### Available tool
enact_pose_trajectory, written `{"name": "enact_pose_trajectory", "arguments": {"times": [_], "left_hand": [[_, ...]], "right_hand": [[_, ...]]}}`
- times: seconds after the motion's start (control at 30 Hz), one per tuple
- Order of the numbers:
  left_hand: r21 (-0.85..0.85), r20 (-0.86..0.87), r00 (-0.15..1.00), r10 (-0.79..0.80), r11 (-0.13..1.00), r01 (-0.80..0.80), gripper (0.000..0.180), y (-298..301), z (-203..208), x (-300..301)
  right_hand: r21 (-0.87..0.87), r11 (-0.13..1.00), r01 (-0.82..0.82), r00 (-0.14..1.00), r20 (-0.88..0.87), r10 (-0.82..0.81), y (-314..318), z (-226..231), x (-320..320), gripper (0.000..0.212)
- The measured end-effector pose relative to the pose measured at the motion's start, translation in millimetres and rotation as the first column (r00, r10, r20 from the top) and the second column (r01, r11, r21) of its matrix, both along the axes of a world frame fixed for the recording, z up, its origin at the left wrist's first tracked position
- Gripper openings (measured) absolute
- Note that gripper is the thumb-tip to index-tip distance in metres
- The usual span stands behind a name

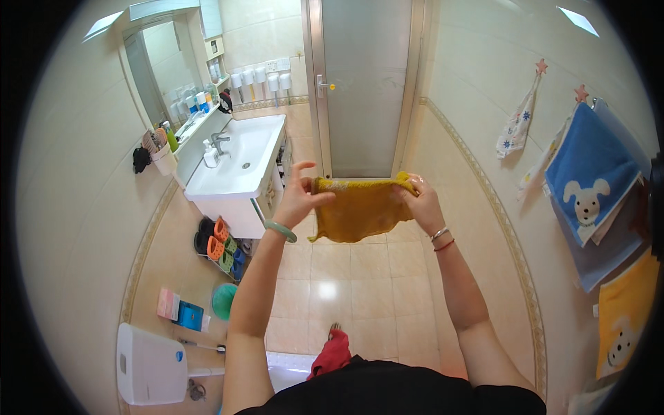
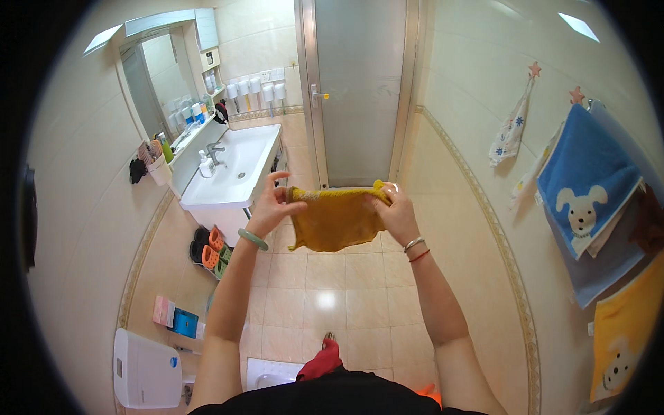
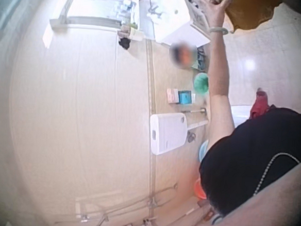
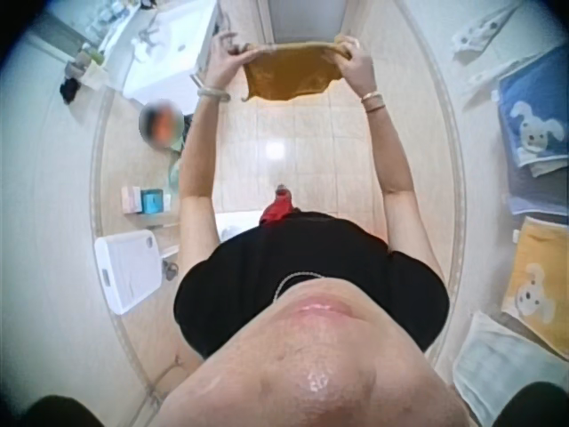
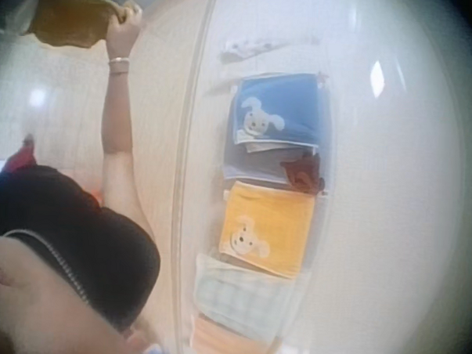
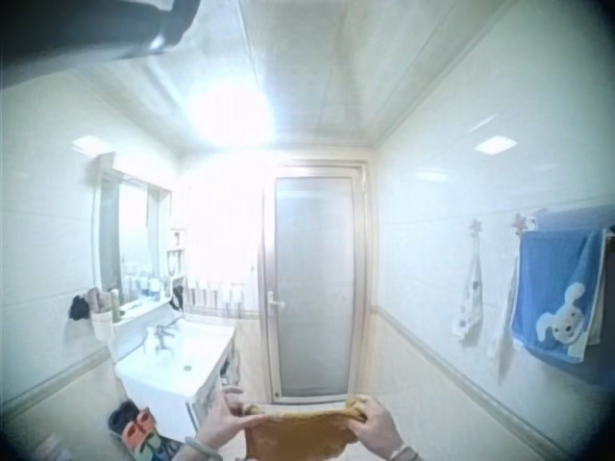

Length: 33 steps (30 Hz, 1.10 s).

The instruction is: The person wipes a glass shower door with a yellow cloth, then rinses and wrings the cloth in a blue basin of water, and resumes wiping the door. The person handles the cloth and the basin while cleaning the door surface.

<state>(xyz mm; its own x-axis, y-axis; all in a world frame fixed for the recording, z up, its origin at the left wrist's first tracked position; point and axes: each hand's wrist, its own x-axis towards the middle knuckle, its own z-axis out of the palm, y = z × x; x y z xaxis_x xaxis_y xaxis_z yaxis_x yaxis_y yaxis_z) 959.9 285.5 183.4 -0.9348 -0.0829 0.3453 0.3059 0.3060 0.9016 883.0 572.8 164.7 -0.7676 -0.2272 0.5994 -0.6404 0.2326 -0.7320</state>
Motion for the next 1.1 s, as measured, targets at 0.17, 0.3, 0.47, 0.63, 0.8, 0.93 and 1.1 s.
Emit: {"name": "enact_pose_trajectory", "arguments": {"times": [0.17,0.3,0.47,0.63,0.8,0.93,1.1], "left_hand": [[-0.629,-0.362,0.89,0.278,0.632,-0.454,0.022,-16,12,-56],[-0.553,-0.249,0.883,0.397,0.691,-0.466,0.016,-36,26,-121],[0.135,-0.154,0.972,0.176,0.979,-0.155,0.02,-53,68,-207],[-0.073,-0.782,0.602,0.163,0.935,-0.347,0.033,-59,77,-285],[-0.163,-0.93,0.368,0.012,0.882,-0.441,0.043,-52,82,-359],[-0.202,-0.976,0.202,-0.084,0.701,-0.684,0.05,-53,85,-402],[-0.436,-0.856,0.467,-0.222,0.795,-0.422,0.046,-74,59,-477]], "right_hand": [[-0.131,0.991,-0.024,0.981,0.186,0.048,-30,21,-50,0.027],[0.121,0.929,0.351,0.922,-0.22,-0.32,-63,41,-99,0.03],[0.067,0.69,0.721,0.552,-0.657,-0.514,-86,81,-179,0.038],[0.347,0.617,0.706,0.699,-0.2,-0.687,-105,106,-253,0.044],[-0.592,0.801,0.087,0.979,0.199,0.04,-124,137,-298,0.047],[-0.717,0.648,-0.256,0.946,-0.322,0.017,-164,136,-314,0.066],[-0.71,0.696,-0.103,0.899,-0.366,-0.241,-196,81,-389,0.051]]}}
